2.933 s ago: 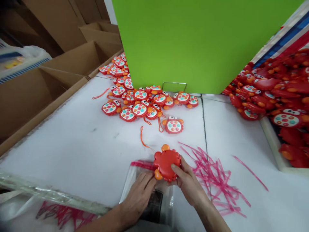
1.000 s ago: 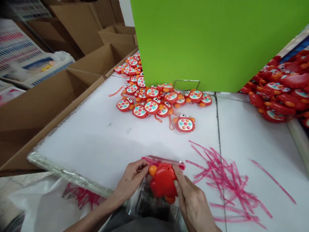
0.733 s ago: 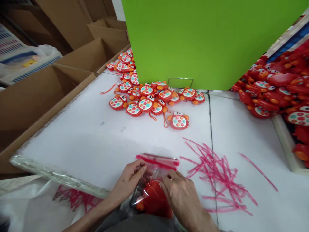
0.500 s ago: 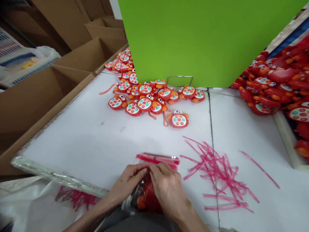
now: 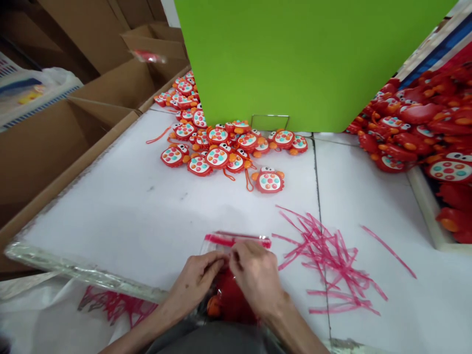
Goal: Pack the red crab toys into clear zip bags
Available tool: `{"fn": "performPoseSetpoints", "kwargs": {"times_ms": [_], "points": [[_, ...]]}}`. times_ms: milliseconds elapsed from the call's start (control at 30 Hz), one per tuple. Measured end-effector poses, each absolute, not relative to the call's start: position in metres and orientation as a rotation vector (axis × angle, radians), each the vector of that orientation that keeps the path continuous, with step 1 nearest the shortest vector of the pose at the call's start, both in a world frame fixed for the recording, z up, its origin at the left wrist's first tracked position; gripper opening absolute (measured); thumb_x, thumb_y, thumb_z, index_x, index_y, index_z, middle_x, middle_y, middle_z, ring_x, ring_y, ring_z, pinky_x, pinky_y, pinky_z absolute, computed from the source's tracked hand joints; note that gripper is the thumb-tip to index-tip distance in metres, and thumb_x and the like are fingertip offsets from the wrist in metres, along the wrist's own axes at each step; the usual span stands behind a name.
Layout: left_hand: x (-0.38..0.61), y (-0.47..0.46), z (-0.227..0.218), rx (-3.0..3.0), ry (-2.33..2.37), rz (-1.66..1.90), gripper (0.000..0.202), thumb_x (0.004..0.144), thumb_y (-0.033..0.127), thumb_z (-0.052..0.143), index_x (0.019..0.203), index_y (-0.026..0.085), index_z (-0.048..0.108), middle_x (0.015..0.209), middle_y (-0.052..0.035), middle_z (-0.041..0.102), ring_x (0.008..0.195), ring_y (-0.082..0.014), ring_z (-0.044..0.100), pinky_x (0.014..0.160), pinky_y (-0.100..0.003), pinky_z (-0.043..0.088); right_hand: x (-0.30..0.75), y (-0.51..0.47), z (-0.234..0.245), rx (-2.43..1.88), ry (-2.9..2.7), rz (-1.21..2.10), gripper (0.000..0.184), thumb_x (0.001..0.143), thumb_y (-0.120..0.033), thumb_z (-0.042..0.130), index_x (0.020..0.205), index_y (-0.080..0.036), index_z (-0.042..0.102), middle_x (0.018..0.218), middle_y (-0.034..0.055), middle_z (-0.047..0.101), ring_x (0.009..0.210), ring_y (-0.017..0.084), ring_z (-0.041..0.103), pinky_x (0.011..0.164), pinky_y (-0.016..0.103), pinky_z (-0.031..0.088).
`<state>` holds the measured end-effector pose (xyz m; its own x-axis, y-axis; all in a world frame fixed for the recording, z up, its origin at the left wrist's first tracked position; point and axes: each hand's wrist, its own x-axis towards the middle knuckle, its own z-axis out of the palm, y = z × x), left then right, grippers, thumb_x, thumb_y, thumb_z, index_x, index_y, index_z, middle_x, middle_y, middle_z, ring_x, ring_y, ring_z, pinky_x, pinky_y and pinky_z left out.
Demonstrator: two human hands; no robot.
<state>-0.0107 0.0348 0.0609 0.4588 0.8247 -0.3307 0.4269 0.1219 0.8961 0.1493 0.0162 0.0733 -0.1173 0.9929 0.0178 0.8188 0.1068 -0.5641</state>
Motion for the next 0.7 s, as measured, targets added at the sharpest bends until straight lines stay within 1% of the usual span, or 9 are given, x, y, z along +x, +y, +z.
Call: {"fn": "performPoseSetpoints", "kwargs": {"times_ms": [100, 200, 300, 400, 467, 500, 533, 600, 700], "points": [[-0.016, 0.034, 0.054, 1.359, 1.145, 0.434, 0.024, 0.086, 0.029, 0.04, 0.077, 0.017, 0.058, 0.072, -0.0027, 0.063, 0.067, -0.0161, 0.059, 0.06, -0.023, 0.043, 0.2, 0.0, 0.065, -2.003, -1.743, 0.606, 0.014, 0.081, -0.023, 0.048, 0.082, -0.02, 0.061, 0.073, 0.0018, 0.066, 0.061, 0.015, 0.06, 0.059, 0.024, 0.043], [-0.021, 0.037, 0.046, 1.26, 1.139, 0.487, 0.021, 0.086, 0.029, 0.041, 0.078, 0.017, 0.056, 0.074, -0.0027, 0.064, 0.069, -0.0161, 0.06, 0.061, -0.023, 0.046, 0.267, -0.026, 0.055, -2.454, -1.495, 0.416, 0.018, 0.077, -0.033, 0.05, 0.082, -0.022, 0.063, 0.072, 0.0031, 0.068, 0.063, 0.02, 0.062, 0.057, 0.028, 0.044], [-0.023, 0.041, 0.042, 1.226, 1.12, 0.505, 0.019, 0.085, 0.028, 0.044, 0.077, 0.016, 0.055, 0.072, -0.0022, 0.063, 0.071, -0.016, 0.061, 0.064, -0.025, 0.047, 0.316, -0.053, 0.051, -2.775, -1.408, 0.297, 0.023, 0.078, -0.039, 0.047, 0.081, -0.024, 0.063, 0.072, 0.0041, 0.068, 0.064, 0.025, 0.062, 0.053, 0.031, 0.042], [-0.023, 0.043, 0.04, 1.136, 1.087, 0.487, 0.017, 0.084, 0.029, 0.045, 0.079, 0.016, 0.054, 0.074, -0.0021, 0.064, 0.07, -0.0153, 0.062, 0.064, -0.025, 0.048, 0.326, -0.069, 0.061, -2.871, -1.528, 0.209, 0.029, 0.082, -0.041, 0.04, 0.093, -0.026, 0.062, 0.095, 0.0061, 0.066, 0.064, 0.025, 0.062, 0.049, 0.032, 0.041], [-0.023, 0.042, 0.04, 1.078, 1.087, 0.472, 0.016, 0.083, 0.03, 0.047, 0.081, 0.016, 0.054, 0.075, -0.0026, 0.066, 0.068, -0.0149, 0.062, 0.062, -0.025, 0.048, 0.313, -0.068, 0.071, -2.781, -1.585, 0.106, 0.031, 0.083, -0.037, 0.037, 0.102, -0.026, 0.059, 0.109, 0.0074, 0.06, 0.066, 0.023, 0.062, 0.05, 0.032, 0.042], [-0.022, 0.042, 0.04, 1.05, 1.089, 0.469, 0.015, 0.082, 0.03, 0.048, 0.082, 0.016, 0.054, 0.076, -0.0029, 0.066, 0.068, -0.0147, 0.062, 0.061, -0.025, 0.048, 0.303, -0.065, 0.077, -2.687, -1.596, 0.098, 0.031, 0.083, -0.035, 0.037, 0.103, -0.026, 0.058, 0.111, 0.0074, 0.059, 0.068, 0.021, 0.062, 0.054, 0.033, 0.044], [-0.022, 0.041, 0.041, 1.02, 1.093, 0.467, 0.016, 0.081, 0.031, 0.05, 0.082, 0.016, 0.054, 0.077, -0.0032, 0.066, 0.067, -0.0147, 0.062, 0.06, -0.025, 0.048, 0.292, -0.059, 0.081, -2.576, -1.6, 0.152, 0.029, 0.083, -0.033, 0.038, 0.102, -0.025, 0.059, 0.109, 0.0071, 0.06, 0.069, 0.02, 0.062, 0.058, 0.032, 0.045], [-0.022, 0.041, 0.043, 0.975, 1.097, 0.465, 0.016, 0.08, 0.031, 0.051, 0.083, 0.016, 0.053, 0.077, -0.0038, 0.066, 0.066, -0.0146, 0.061, 0.059, -0.025, 0.047, 0.268, -0.042, 0.087, -2.35, -1.614, 0.469, 0.024, 0.082, -0.031, 0.042, 0.093, -0.024, 0.062, 0.095, 0.0057, 0.065, 0.069, 0.018, 0.061, 0.063, 0.03, 0.046], [-0.021, 0.042, 0.046, 0.985, 1.091, 0.465, 0.015, 0.08, 0.03, 0.051, 0.082, 0.015, 0.053, 0.077, -0.0042, 0.066, 0.065, -0.0144, 0.061, 0.058, -0.026, 0.047, 0.238, -0.013, 0.083, -2.079, -1.604, 1.052, 0.02, 0.08, -0.035, 0.052, 0.088, -0.021, 0.064, 0.077, 0.004, 0.068, 0.065, 0.018, 0.061, 0.06, 0.029, 0.047]]}}
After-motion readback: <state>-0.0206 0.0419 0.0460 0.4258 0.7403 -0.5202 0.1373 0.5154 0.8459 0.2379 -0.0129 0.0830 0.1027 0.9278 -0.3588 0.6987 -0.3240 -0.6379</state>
